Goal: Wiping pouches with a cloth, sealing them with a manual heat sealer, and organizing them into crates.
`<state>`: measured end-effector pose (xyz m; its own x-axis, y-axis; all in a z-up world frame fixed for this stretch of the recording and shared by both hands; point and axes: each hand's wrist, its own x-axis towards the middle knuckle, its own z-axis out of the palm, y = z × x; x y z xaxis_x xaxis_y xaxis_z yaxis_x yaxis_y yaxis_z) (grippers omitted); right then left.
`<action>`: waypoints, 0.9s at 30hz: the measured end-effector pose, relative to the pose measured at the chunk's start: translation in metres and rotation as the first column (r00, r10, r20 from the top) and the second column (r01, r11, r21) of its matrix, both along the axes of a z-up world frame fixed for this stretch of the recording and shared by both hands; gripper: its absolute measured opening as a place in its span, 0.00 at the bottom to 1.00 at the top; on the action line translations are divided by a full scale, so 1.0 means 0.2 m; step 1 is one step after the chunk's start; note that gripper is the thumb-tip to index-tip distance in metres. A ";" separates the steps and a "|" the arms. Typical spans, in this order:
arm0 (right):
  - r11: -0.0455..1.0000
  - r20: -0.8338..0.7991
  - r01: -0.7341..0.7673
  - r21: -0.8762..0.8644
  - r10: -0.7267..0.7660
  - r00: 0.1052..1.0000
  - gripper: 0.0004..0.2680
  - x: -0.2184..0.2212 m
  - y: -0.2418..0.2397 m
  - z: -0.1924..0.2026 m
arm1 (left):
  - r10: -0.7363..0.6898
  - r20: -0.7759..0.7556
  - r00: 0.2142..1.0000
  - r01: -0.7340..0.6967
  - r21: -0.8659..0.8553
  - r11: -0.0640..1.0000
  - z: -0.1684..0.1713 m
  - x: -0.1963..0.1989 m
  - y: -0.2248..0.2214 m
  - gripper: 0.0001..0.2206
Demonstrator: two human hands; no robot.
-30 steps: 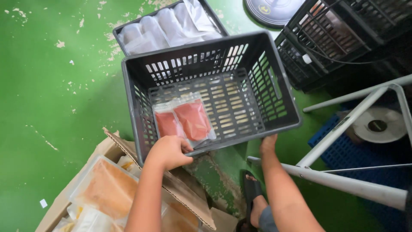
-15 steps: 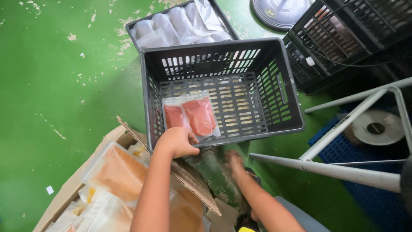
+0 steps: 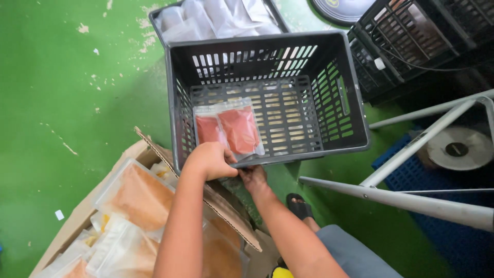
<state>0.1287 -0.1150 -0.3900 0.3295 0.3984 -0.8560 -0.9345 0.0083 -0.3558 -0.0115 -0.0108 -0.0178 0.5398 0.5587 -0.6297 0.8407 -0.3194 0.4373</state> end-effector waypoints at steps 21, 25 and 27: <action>0.840 0.383 -0.454 -0.297 0.541 0.749 0.20 0.50 -0.62 0.71 | 0.184 0.195 0.963 -0.188 0.000 0.982 0.00 0.50 -0.70 0.23; 0.846 0.376 -0.466 -0.257 0.532 0.758 0.21 0.35 -0.73 1.06 | -0.126 0.333 0.934 -0.136 0.661 0.738 -0.13 0.47 -0.86 0.31; 0.844 0.367 -0.492 -0.212 0.536 0.761 0.22 0.32 -0.80 1.16 | -0.263 0.334 0.905 -0.179 0.862 0.475 -0.08 0.45 -1.00 0.34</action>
<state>0.1925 -0.2750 -0.1588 0.4166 0.5294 -0.7390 -0.5644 -0.4866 -0.6668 0.0776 -0.2098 -0.0344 0.6308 0.6522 0.4204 0.6501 -0.7400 0.1726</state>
